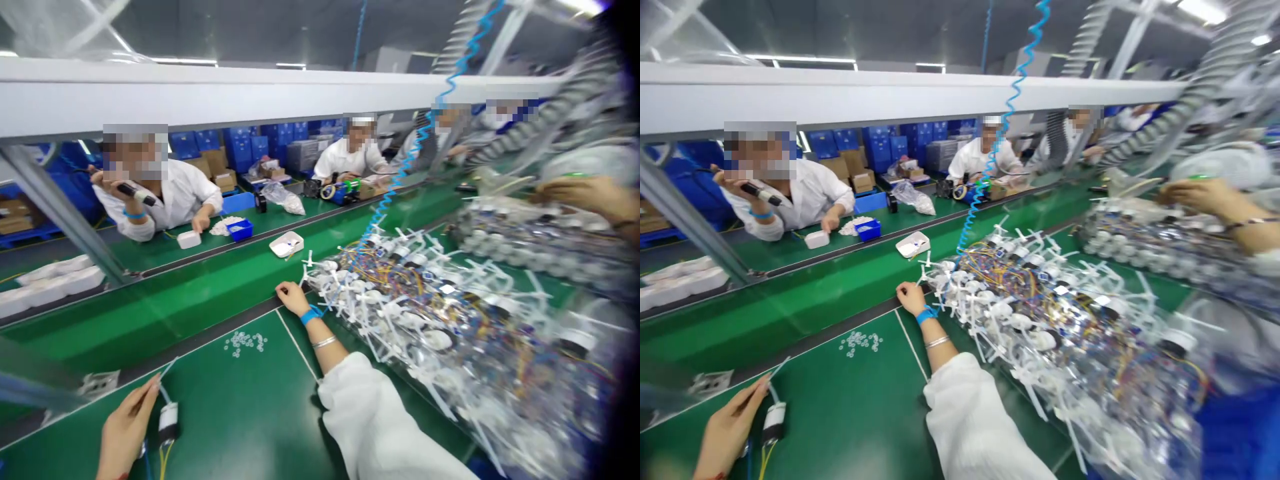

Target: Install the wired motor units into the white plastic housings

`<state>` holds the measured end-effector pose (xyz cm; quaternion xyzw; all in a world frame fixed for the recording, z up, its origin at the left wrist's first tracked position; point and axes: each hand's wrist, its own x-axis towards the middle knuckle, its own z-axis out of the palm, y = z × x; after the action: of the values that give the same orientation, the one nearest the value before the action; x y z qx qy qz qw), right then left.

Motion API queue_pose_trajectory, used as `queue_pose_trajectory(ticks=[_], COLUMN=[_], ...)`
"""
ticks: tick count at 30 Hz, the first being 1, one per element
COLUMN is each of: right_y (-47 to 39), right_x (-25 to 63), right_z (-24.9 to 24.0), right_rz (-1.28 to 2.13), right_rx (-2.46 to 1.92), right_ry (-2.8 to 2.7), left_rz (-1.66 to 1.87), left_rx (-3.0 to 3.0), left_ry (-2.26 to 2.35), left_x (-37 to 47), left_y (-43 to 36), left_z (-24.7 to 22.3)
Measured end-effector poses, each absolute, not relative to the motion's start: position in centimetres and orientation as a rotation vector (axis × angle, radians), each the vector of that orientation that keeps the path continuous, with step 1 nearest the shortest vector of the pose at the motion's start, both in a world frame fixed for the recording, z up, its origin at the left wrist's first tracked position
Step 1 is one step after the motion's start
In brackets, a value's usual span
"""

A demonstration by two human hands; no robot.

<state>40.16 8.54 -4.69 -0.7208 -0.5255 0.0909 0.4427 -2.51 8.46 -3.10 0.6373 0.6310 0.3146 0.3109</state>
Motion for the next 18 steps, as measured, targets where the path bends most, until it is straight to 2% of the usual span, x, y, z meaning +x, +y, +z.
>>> queue_pose_trajectory(ticks=[6,18], right_y=[8.6,8.6], right_x=[40.1,40.2], right_z=[-4.6,-4.8], right_rz=[0.225,0.233], right_rx=[-1.821,-1.821], right_ry=[-1.301,-1.313], left_rz=[0.697,0.885], left_rx=[1.721,1.843], left_ry=[1.737,1.622], left_x=[-3.2,-3.2], left_y=[9.5,9.1], left_z=[-3.7,-4.3])
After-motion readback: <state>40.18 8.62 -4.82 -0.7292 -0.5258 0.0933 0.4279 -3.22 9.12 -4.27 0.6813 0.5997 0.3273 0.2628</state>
